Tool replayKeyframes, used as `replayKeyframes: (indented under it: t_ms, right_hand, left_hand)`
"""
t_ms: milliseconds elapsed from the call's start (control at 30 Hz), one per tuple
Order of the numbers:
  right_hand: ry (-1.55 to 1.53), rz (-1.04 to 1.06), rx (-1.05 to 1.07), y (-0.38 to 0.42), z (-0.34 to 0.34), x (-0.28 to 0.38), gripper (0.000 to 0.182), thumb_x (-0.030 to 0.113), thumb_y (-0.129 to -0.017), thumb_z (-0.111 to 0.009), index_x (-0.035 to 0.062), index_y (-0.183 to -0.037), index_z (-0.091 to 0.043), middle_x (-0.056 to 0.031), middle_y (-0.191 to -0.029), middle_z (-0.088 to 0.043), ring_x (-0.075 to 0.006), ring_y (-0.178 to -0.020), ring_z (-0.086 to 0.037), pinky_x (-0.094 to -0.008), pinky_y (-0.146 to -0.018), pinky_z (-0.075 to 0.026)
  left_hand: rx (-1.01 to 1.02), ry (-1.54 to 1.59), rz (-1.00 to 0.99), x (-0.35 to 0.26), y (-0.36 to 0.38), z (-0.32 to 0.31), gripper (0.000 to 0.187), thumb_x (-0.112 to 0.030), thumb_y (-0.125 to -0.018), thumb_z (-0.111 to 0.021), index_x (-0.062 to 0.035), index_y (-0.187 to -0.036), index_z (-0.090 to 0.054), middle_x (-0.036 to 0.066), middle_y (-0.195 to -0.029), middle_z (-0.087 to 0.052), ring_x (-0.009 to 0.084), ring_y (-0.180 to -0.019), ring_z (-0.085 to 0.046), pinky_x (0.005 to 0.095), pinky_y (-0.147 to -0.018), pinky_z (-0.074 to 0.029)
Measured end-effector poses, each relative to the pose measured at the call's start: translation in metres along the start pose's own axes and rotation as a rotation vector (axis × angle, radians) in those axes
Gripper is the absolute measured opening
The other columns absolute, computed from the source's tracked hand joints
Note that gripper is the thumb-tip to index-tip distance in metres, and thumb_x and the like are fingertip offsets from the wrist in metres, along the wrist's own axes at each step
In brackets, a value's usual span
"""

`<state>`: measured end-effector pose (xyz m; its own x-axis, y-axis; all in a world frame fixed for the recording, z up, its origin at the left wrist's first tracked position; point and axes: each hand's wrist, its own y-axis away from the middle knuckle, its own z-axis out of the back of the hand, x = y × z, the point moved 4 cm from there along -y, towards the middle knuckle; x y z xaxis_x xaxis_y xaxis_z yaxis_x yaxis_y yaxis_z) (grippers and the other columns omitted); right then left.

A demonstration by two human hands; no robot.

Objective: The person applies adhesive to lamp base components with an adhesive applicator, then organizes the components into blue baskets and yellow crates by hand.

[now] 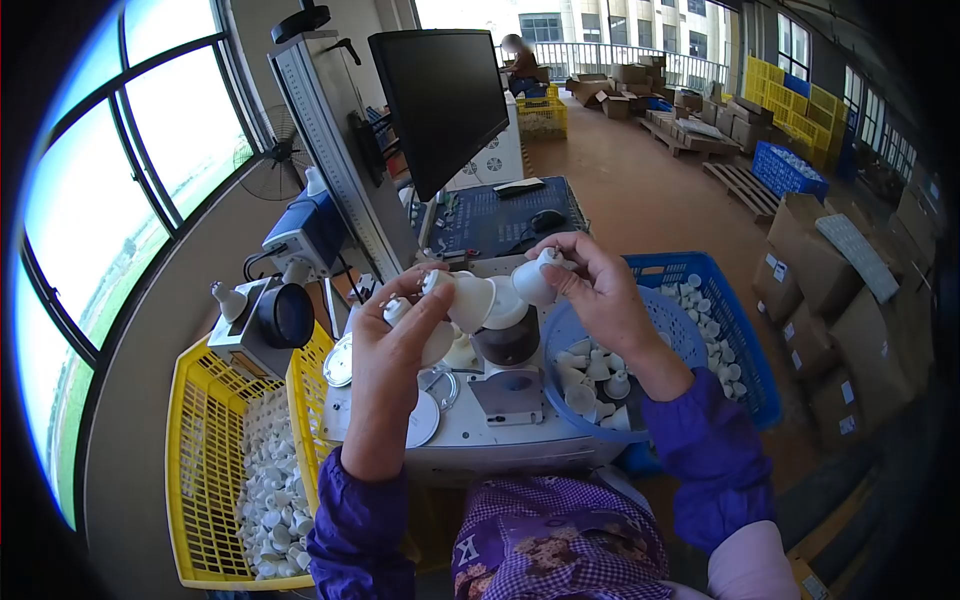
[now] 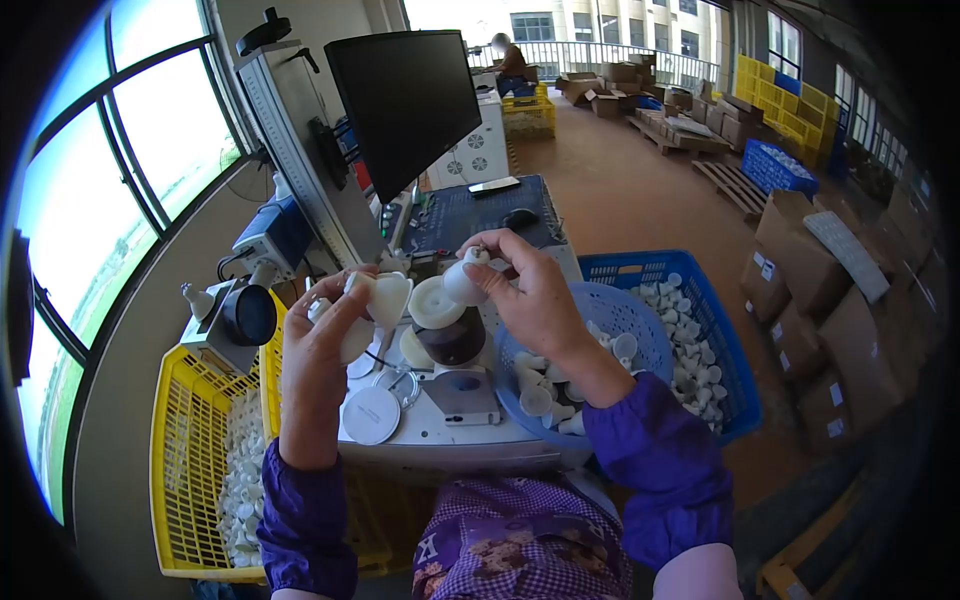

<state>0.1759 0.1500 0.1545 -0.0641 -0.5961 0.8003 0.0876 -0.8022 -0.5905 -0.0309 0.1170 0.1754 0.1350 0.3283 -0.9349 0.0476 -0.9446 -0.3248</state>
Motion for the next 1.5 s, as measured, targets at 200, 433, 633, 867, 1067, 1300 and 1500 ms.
replayKeyframes:
  t_ms: [200, 433, 633, 867, 1067, 1300, 1500]
  right_hand:
    - [0.17, 0.064, 0.19, -0.021, -0.044, -0.022, 0.024, 0.017, -0.086, -0.062, 0.0038, -0.105, -0.058, -0.0166, -0.092, -0.063, -0.0275, -0.083, -0.062, -0.0345, -0.074, -0.047]
    - [0.547, 0.081, 0.181, -0.018, -0.045, -0.002, 0.021, 0.013, -0.085, -0.061, 0.0065, -0.105, -0.058, -0.0144, -0.094, -0.059, -0.0275, -0.09, -0.058, -0.0349, -0.083, -0.044]
    - [0.525, 0.024, 0.234, -0.018, -0.042, -0.006, 0.02, 0.015, -0.087, -0.06, 0.0079, -0.106, -0.058, -0.0127, -0.095, -0.057, -0.0267, -0.094, -0.055, -0.0347, -0.084, -0.043]
    - [0.344, 0.026, 0.39, -0.024, -0.038, -0.02, 0.022, 0.019, -0.089, -0.057, 0.0132, -0.11, -0.056, -0.0131, -0.1, -0.052, -0.0261, -0.096, -0.052, -0.0351, -0.089, -0.041]
    - [0.309, -0.035, 0.325, -0.021, -0.041, -0.021, 0.016, 0.012, -0.089, -0.055, 0.0106, -0.104, -0.058, -0.0022, -0.1, -0.062, -0.0207, -0.1, -0.048, -0.0346, -0.092, -0.04]
    - [0.25, 0.006, 0.228, -0.018, -0.036, -0.025, 0.022, 0.012, -0.087, -0.06, 0.0086, -0.108, -0.058, -0.0082, -0.1, -0.062, -0.0205, -0.098, -0.055, -0.033, -0.089, -0.043]
    - [0.311, -0.158, 0.068, 0.021, 0.026, -0.049, 0.017, 0.011, -0.086, -0.062, -0.002, -0.097, -0.06, -0.0095, -0.086, -0.065, -0.015, -0.078, -0.062, -0.0273, -0.07, -0.049]
  left_hand:
    - [-0.106, 0.148, 0.057, 0.023, 0.042, 0.047, 0.021, -0.008, -0.081, -0.065, 0.002, -0.1, -0.065, 0.009, -0.109, -0.061, 0.0146, -0.095, -0.058, 0.0265, -0.084, -0.045]
    - [-0.114, 0.157, 0.176, 0.052, 0.067, 0.062, 0.018, -0.008, -0.081, -0.065, 0.0009, -0.097, -0.066, 0.01, -0.11, -0.06, 0.0154, -0.098, -0.056, 0.0276, -0.087, -0.043]
    - [-0.093, 0.171, 0.204, 0.062, 0.078, 0.062, 0.019, -0.008, -0.081, -0.066, 0.0012, -0.097, -0.065, 0.009, -0.109, -0.061, 0.0158, -0.097, -0.057, 0.0286, -0.086, -0.043]
    - [-0.086, 0.188, 0.277, 0.075, 0.089, 0.061, 0.018, -0.007, -0.08, -0.066, 0.0005, -0.096, -0.065, 0.009, -0.11, -0.061, 0.0157, -0.096, -0.057, 0.0278, -0.085, -0.044]
    - [-0.089, 0.187, 0.336, 0.08, 0.095, 0.058, 0.017, -0.007, -0.08, -0.067, 0.0006, -0.095, -0.066, 0.009, -0.11, -0.061, 0.016, -0.097, -0.057, 0.0277, -0.084, -0.044]
    - [-0.075, 0.181, 0.402, 0.086, 0.102, 0.055, 0.016, -0.007, -0.079, -0.067, 0.001, -0.094, -0.066, 0.01, -0.111, -0.061, 0.0167, -0.098, -0.057, 0.0287, -0.087, -0.043]
    - [-0.272, 0.15, 0.27, 0.084, 0.112, 0.086, 0.022, -0.008, -0.079, -0.065, 0.0026, -0.099, -0.065, 0.013, -0.112, -0.06, 0.0192, -0.101, -0.057, 0.0308, -0.09, -0.042]
